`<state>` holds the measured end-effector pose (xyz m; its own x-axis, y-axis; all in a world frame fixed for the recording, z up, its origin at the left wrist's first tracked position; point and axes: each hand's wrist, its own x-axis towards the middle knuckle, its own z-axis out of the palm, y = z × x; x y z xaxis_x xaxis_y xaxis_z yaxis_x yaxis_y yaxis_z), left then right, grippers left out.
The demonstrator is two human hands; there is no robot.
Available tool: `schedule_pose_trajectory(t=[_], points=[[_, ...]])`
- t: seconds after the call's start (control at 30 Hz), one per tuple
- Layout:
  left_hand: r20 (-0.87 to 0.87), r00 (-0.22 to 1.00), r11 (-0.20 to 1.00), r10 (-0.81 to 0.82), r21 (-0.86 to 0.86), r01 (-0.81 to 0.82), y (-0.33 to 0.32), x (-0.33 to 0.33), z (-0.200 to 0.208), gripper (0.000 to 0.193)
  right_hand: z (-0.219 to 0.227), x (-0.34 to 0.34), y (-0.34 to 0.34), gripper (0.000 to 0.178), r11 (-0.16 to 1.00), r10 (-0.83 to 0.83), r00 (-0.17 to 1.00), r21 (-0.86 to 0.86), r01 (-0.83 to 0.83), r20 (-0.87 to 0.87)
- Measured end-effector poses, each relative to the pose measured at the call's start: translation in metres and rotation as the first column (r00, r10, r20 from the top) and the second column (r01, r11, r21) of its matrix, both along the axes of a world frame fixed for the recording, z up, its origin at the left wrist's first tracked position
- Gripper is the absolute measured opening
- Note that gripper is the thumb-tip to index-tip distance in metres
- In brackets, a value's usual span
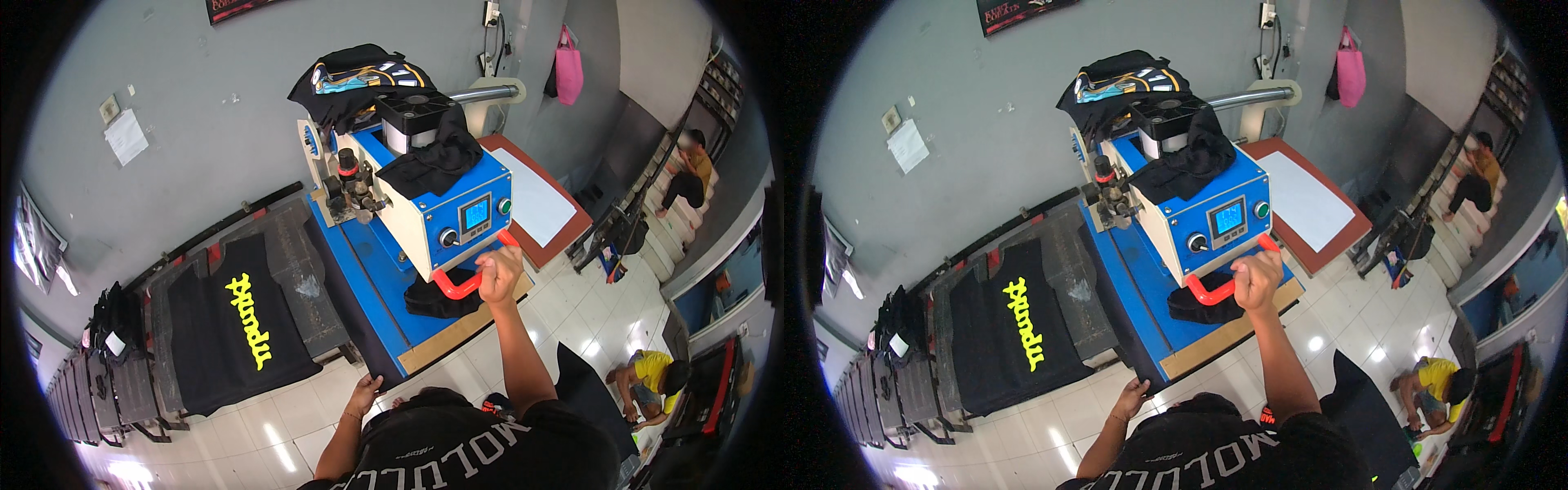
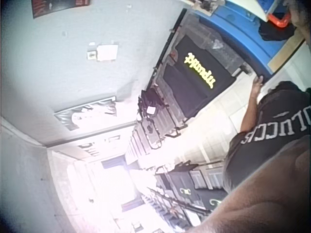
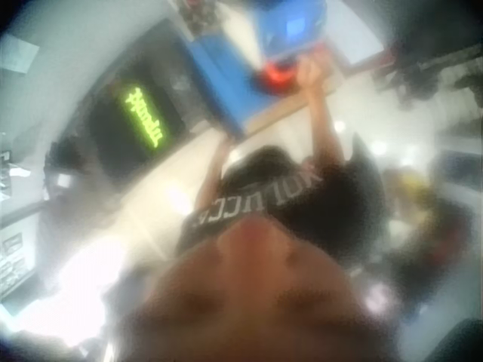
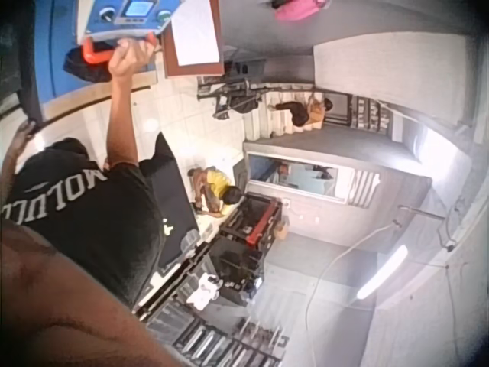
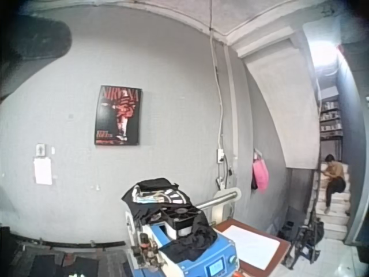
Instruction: The person places black shirt panels onto printing boards, covers them with paper sheets, and operates a heat press machine to apply the logo design. They also move between multiple boards to process different garment pieces.
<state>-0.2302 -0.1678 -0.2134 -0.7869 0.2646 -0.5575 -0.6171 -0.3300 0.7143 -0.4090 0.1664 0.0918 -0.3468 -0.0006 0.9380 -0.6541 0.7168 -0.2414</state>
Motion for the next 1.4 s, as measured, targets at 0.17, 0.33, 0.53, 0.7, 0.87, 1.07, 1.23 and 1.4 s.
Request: schedule_pose_trajectory(t=[0.17,0.33,0.53,0.7,0.87,1.07,1.23,1.4], points=[[0.007,1.000,1.000,0.010,-0.002,-0.010,-0.001,0.000,-0.001,0.024,0.000,0.000,0.000,0.026,1.000,0.005,1.000,0.003,-0.005,0.000],[-0.011,1.000,1.000,-0.010,0.012,0.010,-0.002,-0.002,-0.004,0.023,-0.001,0.000,0.001,0.028,1.000,0.000,1.000,0.004,0.000,0.006],[-0.006,1.000,1.000,-0.008,0.009,0.008,0.000,-0.002,0.003,0.024,-0.002,-0.001,0.002,0.029,1.000,-0.007,1.000,0.005,0.007,0.009],[-0.005,1.000,1.000,-0.027,0.005,0.027,-0.002,-0.003,0.002,0.028,-0.003,-0.001,0.000,0.032,1.000,-0.007,1.000,-0.006,0.007,0.020],[-0.006,0.999,0.999,-0.036,0.007,0.036,-0.001,-0.004,0.001,0.027,-0.001,0.000,-0.001,0.031,1.000,-0.023,0.999,0.002,0.023,0.034],[0.040,0.998,0.997,-0.043,0.065,0.040,-0.002,-0.006,0.001,0.026,-0.003,0.001,0.002,0.030,1.000,-0.015,0.998,0.006,0.015,0.058],[0.067,0.995,0.991,-0.072,0.114,0.064,-0.006,-0.009,-0.015,0.028,0.002,-0.002,0.002,0.026,1.000,0.028,0.999,-0.010,-0.028,0.021],[0.085,0.992,0.979,-0.099,0.187,0.082,-0.016,-0.012,-0.034,0.030,-0.004,-0.009,0.005,0.030,0.999,0.037,0.999,-0.009,-0.037,-0.010]])
